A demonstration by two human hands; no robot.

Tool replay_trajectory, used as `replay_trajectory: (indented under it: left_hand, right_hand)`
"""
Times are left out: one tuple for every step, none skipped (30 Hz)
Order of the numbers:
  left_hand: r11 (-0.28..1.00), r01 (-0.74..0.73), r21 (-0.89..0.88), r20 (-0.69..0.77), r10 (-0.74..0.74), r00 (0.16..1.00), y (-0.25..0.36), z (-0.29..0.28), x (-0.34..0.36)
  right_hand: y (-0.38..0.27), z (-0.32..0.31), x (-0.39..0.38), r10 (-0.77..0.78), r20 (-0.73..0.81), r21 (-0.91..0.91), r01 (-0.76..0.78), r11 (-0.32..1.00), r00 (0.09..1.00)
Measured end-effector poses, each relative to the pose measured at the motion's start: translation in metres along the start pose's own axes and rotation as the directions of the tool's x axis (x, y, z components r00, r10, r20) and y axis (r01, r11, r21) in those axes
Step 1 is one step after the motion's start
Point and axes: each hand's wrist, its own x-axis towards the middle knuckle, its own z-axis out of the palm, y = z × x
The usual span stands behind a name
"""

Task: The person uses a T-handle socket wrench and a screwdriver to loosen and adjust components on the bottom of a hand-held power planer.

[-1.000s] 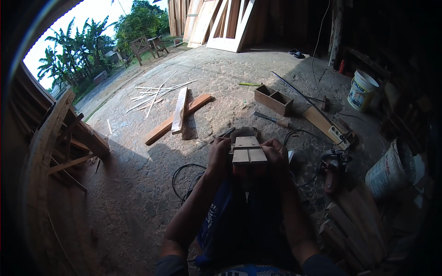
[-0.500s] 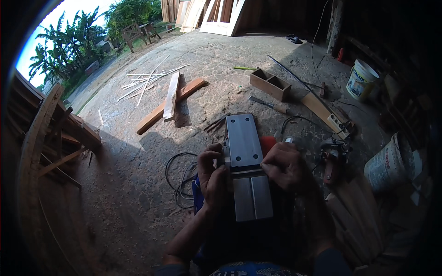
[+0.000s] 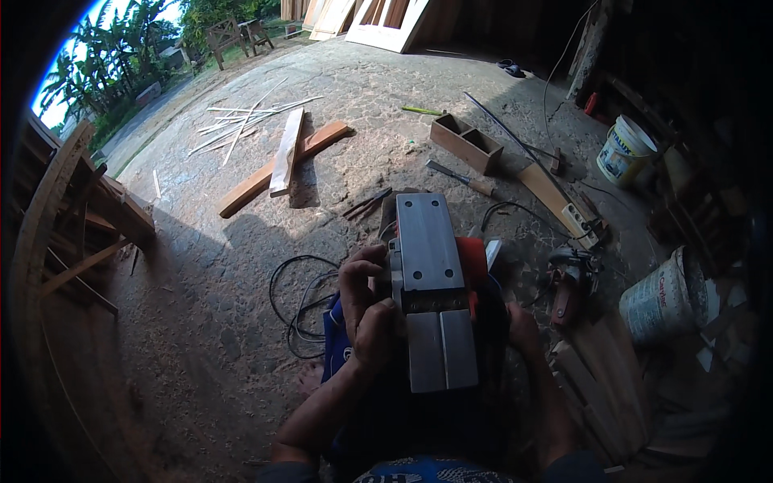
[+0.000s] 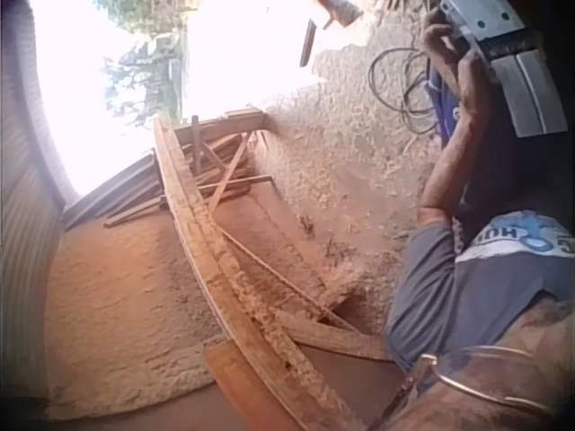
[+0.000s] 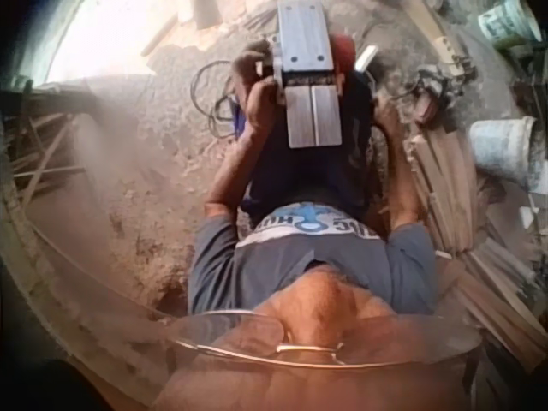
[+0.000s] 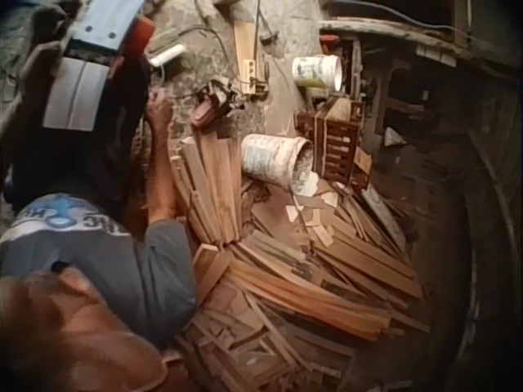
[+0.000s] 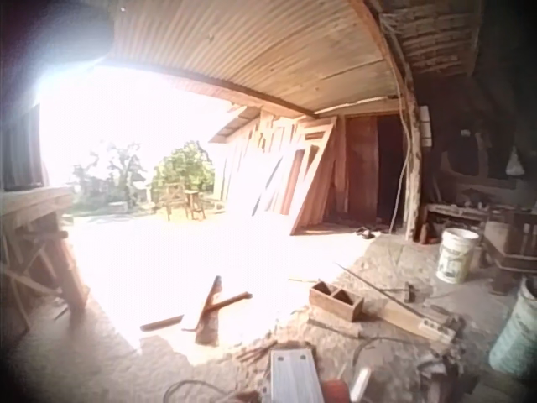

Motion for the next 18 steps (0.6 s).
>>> replay_trajectory:
  left_hand:
    - [1.000,0.002,0.021,-0.016,-0.002,1.000,0.001,0.001,-0.001]
    - [0.999,0.012,0.034,-0.017,-0.011,1.000,0.000,0.004,-0.002]
    - [1.000,0.019,0.009,0.001,-0.019,1.000,-0.002,0.003,-0.003]
    - [1.000,0.020,0.003,0.007,-0.020,1.000,-0.002,-0.004,-0.004]
    - [1.000,0.019,-0.011,0.020,-0.019,1.000,-0.001,-0.007,-0.004]
    - [1.000,0.018,-0.001,0.011,-0.018,1.000,0.001,-0.009,-0.004]
    - [1.000,0.021,0.000,0.016,-0.021,1.000,0.002,-0.008,-0.004]
    - [1.000,0.024,0.002,0.020,-0.024,1.000,0.002,-0.007,-0.003]
    - [1.000,0.017,0.002,0.035,-0.017,0.999,0.001,-0.005,-0.003]
    - [1.000,0.004,0.001,0.047,-0.004,0.999,0.001,-0.005,-0.002]
    - [1.000,-0.008,0.000,0.058,0.008,0.998,0.000,-0.004,-0.002]
    - [1.000,-0.001,-0.016,0.042,0.002,0.999,0.000,-0.006,-0.002]
    - [0.999,0.006,-0.033,0.026,-0.005,1.000,0.000,-0.008,-0.003]
    - [0.999,0.012,-0.051,0.010,-0.012,1.000,0.000,-0.009,-0.004]
    - [0.999,0.022,-0.046,0.022,-0.021,1.000,0.000,-0.009,-0.004]
    - [0.998,0.030,-0.046,0.045,-0.028,0.999,0.000,-0.004,-0.003]
    - [0.999,0.038,-0.031,0.051,-0.037,0.998,0.001,-0.004,-0.004]
    - [0.999,0.035,-0.033,0.044,-0.034,0.998,0.000,-0.005,-0.004]
  right_hand:
    - [0.020,0.016,-0.021,0.054,0.134,-0.131,-0.036,0.991,0.990]
    - [0.071,0.048,-0.040,0.088,0.174,-0.145,-0.063,0.987,0.981]
    - [0.112,0.075,-0.055,0.123,0.215,-0.157,-0.091,0.983,0.969]
    - [0.109,0.083,-0.069,0.095,0.168,-0.130,-0.073,0.989,0.981]
    - [0.103,0.087,-0.084,0.072,0.111,-0.106,-0.060,0.993,0.991]
    - [0.101,0.091,-0.088,0.051,0.062,-0.078,-0.046,0.996,0.997]
    - [0.101,0.093,-0.096,0.043,0.000,-0.051,-0.043,0.998,0.999]
    - [0.103,0.094,-0.102,0.034,-0.061,-0.028,-0.036,0.999,0.998]
    - [0.104,0.095,-0.104,0.112,-0.058,0.033,-0.110,0.993,0.992]
    - [0.105,0.095,-0.103,0.183,-0.051,0.093,-0.178,0.980,0.982]
    - [0.111,0.099,-0.104,0.182,-0.051,0.098,-0.177,0.979,0.982]
    - [0.115,0.103,-0.101,0.170,-0.043,0.100,-0.165,0.981,0.984]
    - [0.120,0.105,-0.099,0.158,-0.034,0.101,-0.154,0.983,0.987]
    - [0.127,0.105,-0.098,0.172,-0.042,0.099,-0.167,0.981,0.984]
    - [0.128,0.101,-0.097,0.192,-0.058,0.100,-0.186,0.977,0.980]
    - [0.129,0.094,-0.096,0.217,-0.084,0.106,-0.208,0.972,0.973]
    - [0.121,0.083,-0.094,0.175,-0.137,0.139,-0.156,0.978,0.975]
    - [0.115,0.068,-0.089,0.136,-0.191,0.170,-0.103,0.980,0.972]
